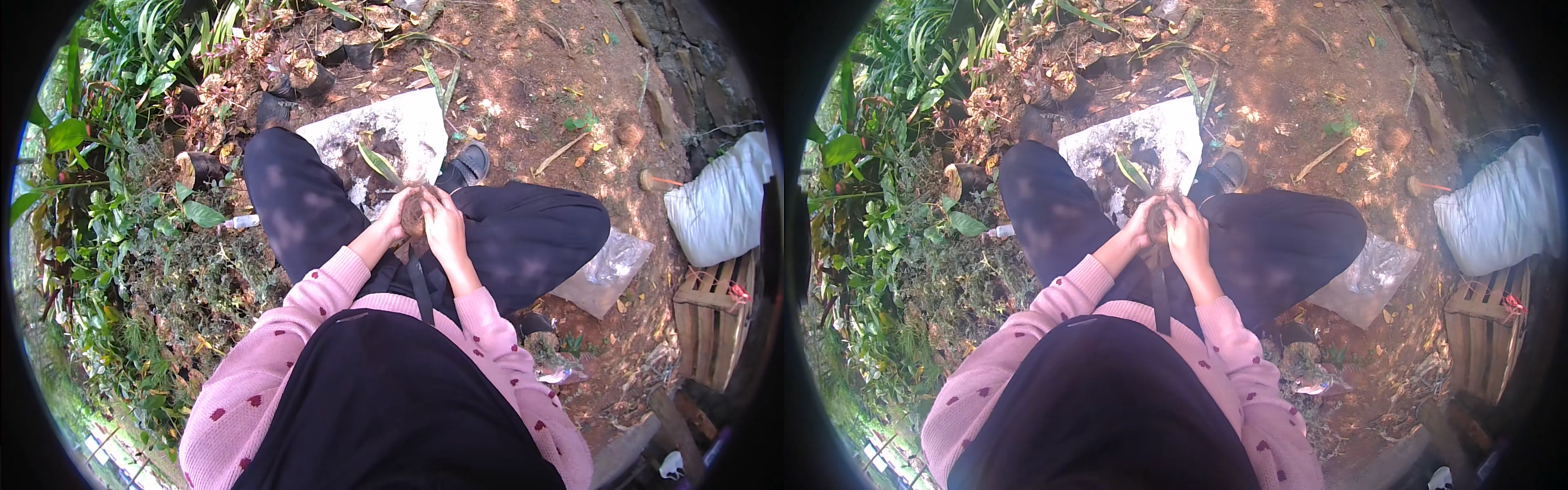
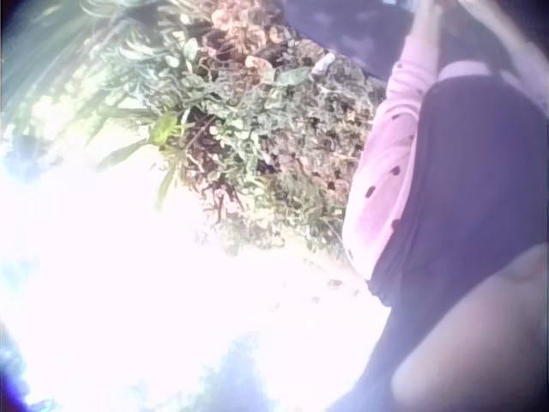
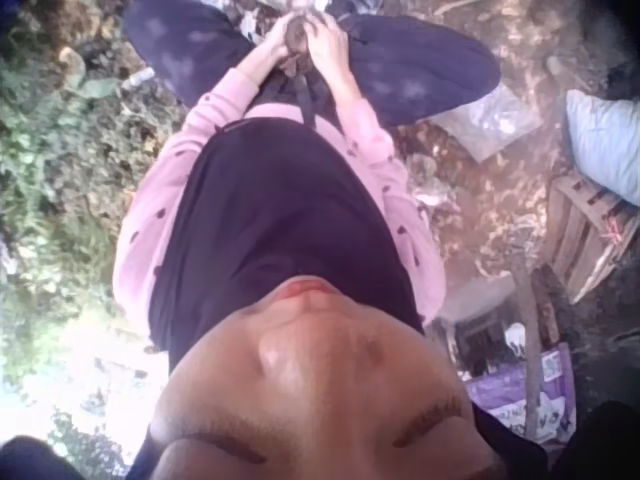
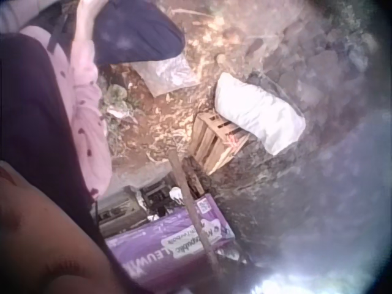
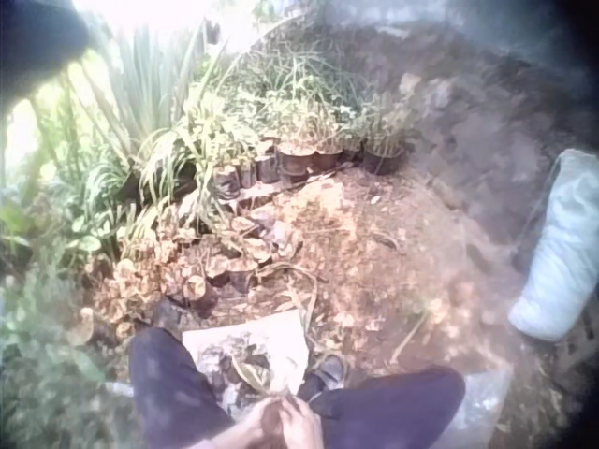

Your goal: The person sits on the ground and uses both hands to loosen and shape the soil around a small plant's rootball. They repeatedly pat and compress the soil, occasionally picking up small debris and discarding it, then continue to mold the rootball into a compact form.

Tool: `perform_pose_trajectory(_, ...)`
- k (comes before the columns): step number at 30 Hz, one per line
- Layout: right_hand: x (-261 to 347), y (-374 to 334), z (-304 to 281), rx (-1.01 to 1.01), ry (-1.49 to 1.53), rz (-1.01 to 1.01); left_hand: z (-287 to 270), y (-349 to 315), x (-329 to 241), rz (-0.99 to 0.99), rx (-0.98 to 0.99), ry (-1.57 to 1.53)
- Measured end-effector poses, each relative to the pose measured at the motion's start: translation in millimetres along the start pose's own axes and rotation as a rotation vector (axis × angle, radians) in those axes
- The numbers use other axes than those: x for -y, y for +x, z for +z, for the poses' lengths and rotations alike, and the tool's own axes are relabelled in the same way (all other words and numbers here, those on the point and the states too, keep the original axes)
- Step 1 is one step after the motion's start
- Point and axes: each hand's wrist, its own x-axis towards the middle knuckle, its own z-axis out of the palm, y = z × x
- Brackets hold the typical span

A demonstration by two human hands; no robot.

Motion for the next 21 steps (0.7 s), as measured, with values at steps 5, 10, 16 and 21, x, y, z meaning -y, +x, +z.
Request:
perform_pose_trajectory(5,12,15,-3,0.001,-0.338,-0.071,-9,-1,-10,0.031,-0.083,0.122)
perform_pose_trajectory(10,8,25,13,0.022,-0.232,-0.075,-1,-13,-27,0.143,-0.1,0.332)
perform_pose_trajectory(16,-1,46,30,-0.09,0.162,0.03,14,-18,-24,0.205,-0.106,0.074)
perform_pose_trajectory(21,12,66,48,-0.05,0.189,0.075,-9,-9,-26,0.403,-0.206,0.114)
